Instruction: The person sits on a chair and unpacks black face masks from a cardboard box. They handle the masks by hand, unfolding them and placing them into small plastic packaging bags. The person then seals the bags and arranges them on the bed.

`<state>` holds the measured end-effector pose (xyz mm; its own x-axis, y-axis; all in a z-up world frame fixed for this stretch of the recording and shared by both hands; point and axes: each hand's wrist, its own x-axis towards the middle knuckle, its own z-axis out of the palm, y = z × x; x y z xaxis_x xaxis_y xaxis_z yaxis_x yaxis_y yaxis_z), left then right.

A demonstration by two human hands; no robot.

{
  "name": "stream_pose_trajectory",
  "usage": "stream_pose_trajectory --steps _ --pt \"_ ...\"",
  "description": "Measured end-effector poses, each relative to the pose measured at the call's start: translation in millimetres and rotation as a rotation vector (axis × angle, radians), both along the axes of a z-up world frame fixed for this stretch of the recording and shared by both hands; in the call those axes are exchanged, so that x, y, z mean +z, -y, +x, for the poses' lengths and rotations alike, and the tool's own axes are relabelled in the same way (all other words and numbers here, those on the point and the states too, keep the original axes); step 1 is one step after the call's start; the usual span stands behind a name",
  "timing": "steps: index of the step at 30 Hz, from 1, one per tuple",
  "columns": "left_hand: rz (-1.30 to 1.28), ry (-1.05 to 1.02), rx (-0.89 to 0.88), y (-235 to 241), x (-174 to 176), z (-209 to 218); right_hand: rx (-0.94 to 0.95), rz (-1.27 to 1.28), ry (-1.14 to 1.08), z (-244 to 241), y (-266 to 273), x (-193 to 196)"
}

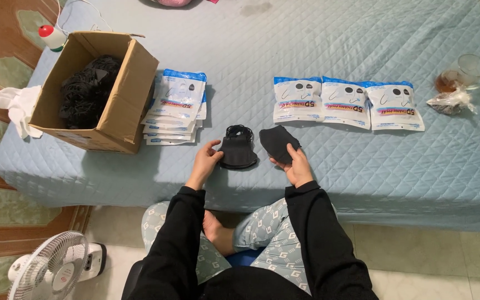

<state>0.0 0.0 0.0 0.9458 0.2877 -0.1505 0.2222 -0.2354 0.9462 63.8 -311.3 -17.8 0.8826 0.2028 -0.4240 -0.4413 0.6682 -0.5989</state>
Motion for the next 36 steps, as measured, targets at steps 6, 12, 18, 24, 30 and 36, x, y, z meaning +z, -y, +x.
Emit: stream_pose_trajectory --steps 6,12,18,24,30,36 --pt "0.164 -0.06 -0.016 -6 -7 3 0.028 -0.016 0.021 -3 0 4" --pt "0.484 -0.023 0.041 15 30 -9 0.041 -0.023 0.034 -2 -1 5" --pt "0.775 0.388 -0.01 47 47 -1 0.053 -0.031 0.05 -4 -1 6" --pt "1.002 0.255 -0.293 66 16 4 0.105 0.02 0.058 -10 -6 29" --pt "0.914 0.131 -0.362 60 9 5 0.189 0.004 0.137 -11 -6 31" --pt "0.597 0.269 -0.229 68 25 -2 0.269 -0.012 0.164 -16 -11 31"
